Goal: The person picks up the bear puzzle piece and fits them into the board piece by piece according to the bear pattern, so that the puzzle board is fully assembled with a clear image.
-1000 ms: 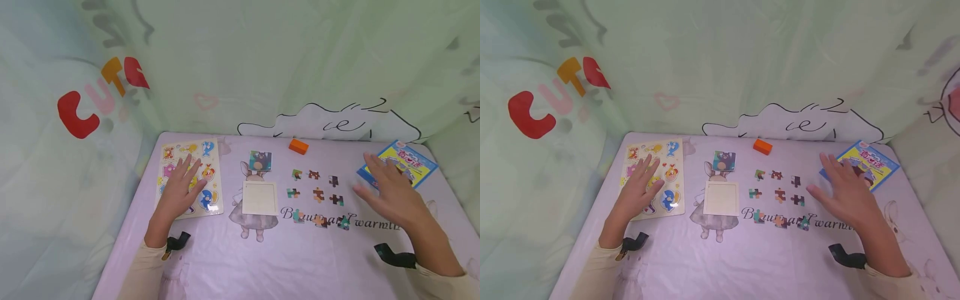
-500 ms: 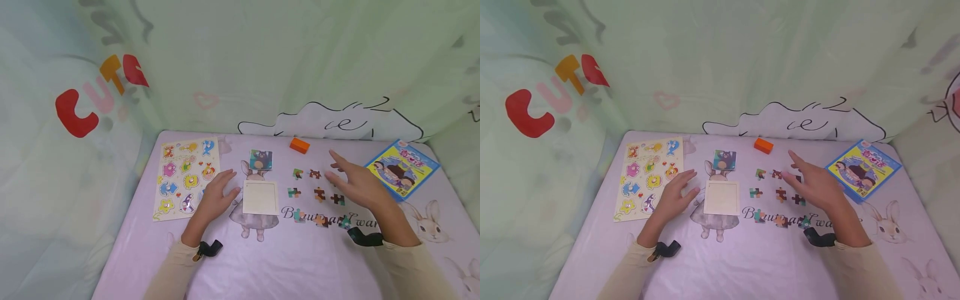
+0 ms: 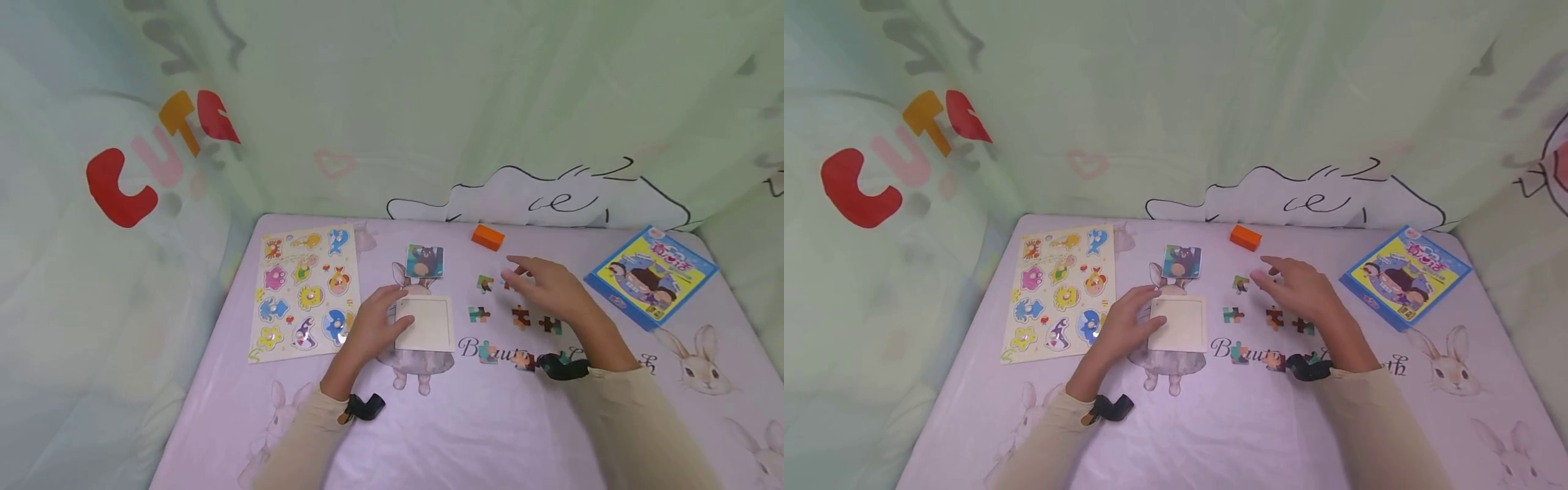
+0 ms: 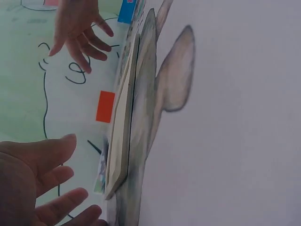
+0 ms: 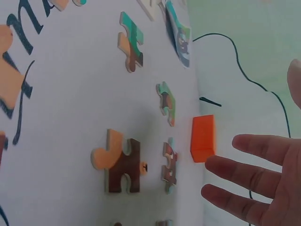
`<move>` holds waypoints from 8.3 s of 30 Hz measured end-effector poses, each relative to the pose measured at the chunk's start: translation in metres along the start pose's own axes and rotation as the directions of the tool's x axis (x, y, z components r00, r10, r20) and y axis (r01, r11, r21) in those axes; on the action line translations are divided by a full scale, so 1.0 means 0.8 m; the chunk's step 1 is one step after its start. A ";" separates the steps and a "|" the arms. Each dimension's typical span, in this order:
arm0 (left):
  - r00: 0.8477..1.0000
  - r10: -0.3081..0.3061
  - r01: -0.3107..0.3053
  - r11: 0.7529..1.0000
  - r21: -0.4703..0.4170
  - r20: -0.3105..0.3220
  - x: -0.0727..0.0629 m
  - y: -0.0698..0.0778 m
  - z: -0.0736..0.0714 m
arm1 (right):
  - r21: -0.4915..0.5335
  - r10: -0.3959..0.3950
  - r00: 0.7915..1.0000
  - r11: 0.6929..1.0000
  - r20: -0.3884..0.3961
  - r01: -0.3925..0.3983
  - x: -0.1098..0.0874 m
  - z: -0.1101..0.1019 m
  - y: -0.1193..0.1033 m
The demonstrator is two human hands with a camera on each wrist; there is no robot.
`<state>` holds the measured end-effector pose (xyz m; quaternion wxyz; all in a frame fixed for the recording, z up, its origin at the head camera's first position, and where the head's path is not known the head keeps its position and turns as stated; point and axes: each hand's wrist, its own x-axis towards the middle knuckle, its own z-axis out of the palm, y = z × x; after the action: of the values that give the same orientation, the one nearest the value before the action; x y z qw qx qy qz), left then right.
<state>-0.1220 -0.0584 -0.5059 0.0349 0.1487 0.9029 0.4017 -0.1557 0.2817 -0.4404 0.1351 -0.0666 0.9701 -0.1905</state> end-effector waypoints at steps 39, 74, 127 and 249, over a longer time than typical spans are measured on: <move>0.999 -0.021 0.020 1.000 -0.010 -0.031 0.016 -0.003 0.038 | -0.078 0.068 0.997 0.994 -0.030 -0.070 0.059 0.037 -0.023; 0.987 -0.046 0.041 0.998 -0.038 -0.152 0.017 -0.013 0.043 | 0.392 0.018 0.997 0.920 -0.072 0.012 0.024 0.076 -0.095; 0.984 -0.086 0.081 0.996 -0.040 -0.156 0.017 -0.009 0.042 | 0.555 0.189 0.981 0.812 0.042 -0.180 0.048 0.130 -0.143; 0.990 0.034 -0.011 0.986 0.165 -0.138 0.043 -0.010 0.051 | 0.267 0.331 0.941 0.914 -0.064 -0.304 0.024 0.026 0.024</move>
<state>-0.1489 -0.0237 -0.5374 -0.0455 0.1328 0.9313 0.3360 -0.1696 0.2886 -0.4707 0.1191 0.1202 0.9414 -0.2918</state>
